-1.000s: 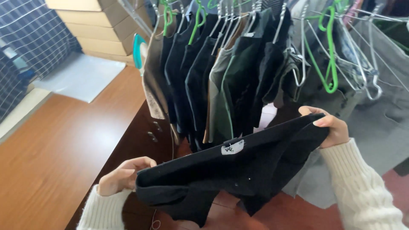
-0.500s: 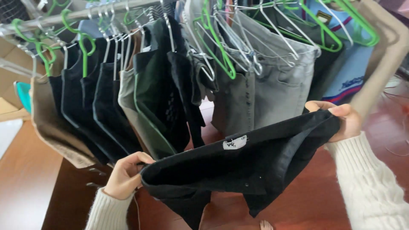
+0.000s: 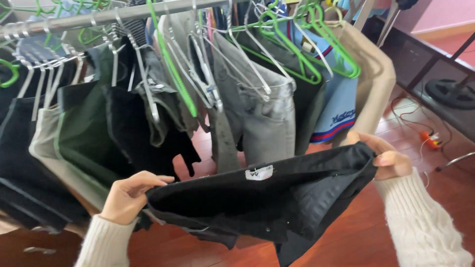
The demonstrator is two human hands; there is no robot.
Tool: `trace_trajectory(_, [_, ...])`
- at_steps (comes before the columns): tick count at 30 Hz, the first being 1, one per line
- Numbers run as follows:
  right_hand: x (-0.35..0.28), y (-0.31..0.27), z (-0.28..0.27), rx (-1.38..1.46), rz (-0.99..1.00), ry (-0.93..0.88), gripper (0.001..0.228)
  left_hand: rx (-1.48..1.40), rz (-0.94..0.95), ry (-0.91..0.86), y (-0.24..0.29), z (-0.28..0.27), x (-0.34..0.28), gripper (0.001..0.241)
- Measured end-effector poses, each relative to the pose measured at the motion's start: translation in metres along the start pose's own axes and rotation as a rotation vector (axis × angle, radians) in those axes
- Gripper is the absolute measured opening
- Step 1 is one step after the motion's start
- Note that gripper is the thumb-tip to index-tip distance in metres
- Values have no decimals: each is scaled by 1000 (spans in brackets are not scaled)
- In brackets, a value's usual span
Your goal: The person unfolds a pair of black trousers on a wooden table, then hangs them on a white hanger and places them on a clothing rack. Later, the person picks up a cardboard box, opens it to remove a plastic-wrapped item, and places the empty box back on the floor.
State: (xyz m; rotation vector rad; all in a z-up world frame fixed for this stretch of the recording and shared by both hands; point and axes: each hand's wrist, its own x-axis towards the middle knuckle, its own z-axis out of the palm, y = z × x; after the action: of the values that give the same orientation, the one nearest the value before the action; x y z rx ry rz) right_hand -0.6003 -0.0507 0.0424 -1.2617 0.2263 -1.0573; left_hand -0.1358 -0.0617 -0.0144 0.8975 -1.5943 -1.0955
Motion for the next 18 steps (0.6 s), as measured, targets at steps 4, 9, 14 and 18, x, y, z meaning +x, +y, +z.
trace_trajectory(4, [3, -16, -15, -75, 2, -35, 26, -38, -37, -113, -6, 19, 12, 30])
trace_trajectory(9, [-15, -22, -71, 218, -15, -91, 15, -57, -95, -193, 5, 48, 24, 23])
trace_trajectory(14, [-17, -25, -83, 70, -48, 55, 19, 65, -118, -124, 14, 62, 31, 20])
trace_trajectory(18, [-38, -13, -129, -106, -8, 229, 28, 234, -102, 140, 20, 75, 35, 22])
